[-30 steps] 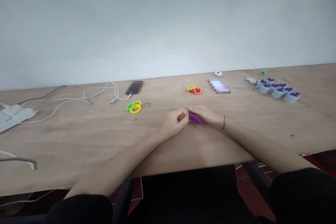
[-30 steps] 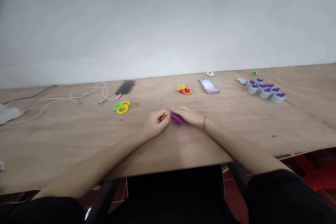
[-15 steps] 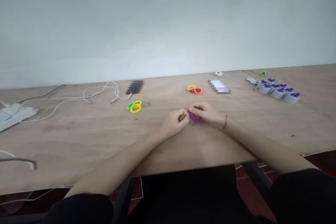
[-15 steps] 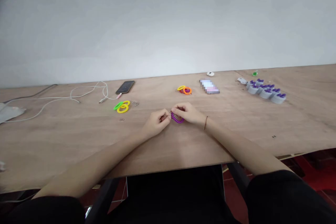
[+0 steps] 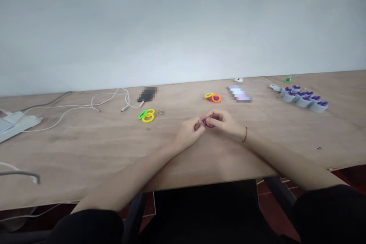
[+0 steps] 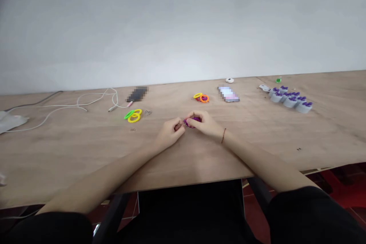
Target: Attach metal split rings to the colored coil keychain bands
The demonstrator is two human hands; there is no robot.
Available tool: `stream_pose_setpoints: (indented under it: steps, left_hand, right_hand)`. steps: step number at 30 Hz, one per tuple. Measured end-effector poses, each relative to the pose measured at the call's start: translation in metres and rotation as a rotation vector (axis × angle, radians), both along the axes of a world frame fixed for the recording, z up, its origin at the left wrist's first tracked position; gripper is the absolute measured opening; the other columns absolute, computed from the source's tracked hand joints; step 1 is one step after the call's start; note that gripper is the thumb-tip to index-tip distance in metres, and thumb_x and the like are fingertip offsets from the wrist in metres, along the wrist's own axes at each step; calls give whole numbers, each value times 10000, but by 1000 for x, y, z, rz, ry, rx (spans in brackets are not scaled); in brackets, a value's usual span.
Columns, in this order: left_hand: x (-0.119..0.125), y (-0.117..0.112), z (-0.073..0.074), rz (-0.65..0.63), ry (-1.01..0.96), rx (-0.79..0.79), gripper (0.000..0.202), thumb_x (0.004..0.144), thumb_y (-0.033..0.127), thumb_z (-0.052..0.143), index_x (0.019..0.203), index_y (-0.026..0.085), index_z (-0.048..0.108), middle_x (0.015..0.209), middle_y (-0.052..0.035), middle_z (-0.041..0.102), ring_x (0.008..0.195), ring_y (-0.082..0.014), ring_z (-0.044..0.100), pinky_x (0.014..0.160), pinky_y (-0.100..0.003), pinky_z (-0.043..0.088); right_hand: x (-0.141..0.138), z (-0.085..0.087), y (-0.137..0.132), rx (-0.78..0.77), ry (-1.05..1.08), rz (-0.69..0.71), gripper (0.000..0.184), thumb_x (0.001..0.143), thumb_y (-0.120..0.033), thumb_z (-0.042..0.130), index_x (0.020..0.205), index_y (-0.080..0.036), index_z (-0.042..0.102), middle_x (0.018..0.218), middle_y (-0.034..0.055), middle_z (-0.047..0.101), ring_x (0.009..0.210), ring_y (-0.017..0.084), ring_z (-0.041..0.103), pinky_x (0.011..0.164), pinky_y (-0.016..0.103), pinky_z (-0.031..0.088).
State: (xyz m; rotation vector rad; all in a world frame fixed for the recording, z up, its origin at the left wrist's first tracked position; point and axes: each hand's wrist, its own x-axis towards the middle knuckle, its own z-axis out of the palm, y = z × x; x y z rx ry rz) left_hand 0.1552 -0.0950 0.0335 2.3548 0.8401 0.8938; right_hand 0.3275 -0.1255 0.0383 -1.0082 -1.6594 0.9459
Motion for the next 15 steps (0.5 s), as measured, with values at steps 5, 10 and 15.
stream_pose_setpoints:
  steps: [5, 10, 15]
  left_hand:
    - [0, 0, -2, 20, 26, 46, 228, 765, 213, 440, 586, 187, 300, 547, 47, 343, 530, -97, 342, 535, -241, 264]
    - [0, 1, -4, 36, 26, 78, 189, 776, 203, 433, 606, 183, 354, 558, 45, 358, 540, -98, 358, 546, -239, 275]
    - [1, 2, -5, 78, 33, 94, 154, 792, 214, 433, 646, 181, 397, 572, 44, 379, 548, -99, 375, 554, -238, 282]
  right_hand:
    - [-3, 0, 0, -28, 56, -10, 223, 769, -374, 584, 736, -158, 536, 645, -18, 545, 595, 97, 487, 573, 243, 394]
    - [-3, -2, 2, -85, 41, -48, 257, 739, -397, 609, 715, -162, 511, 639, -20, 546, 592, 99, 489, 565, 236, 376]
    - [-4, -1, 1, -171, -15, -110, 229, 751, -378, 581, 748, -150, 557, 633, -15, 551, 592, 98, 484, 561, 227, 357]
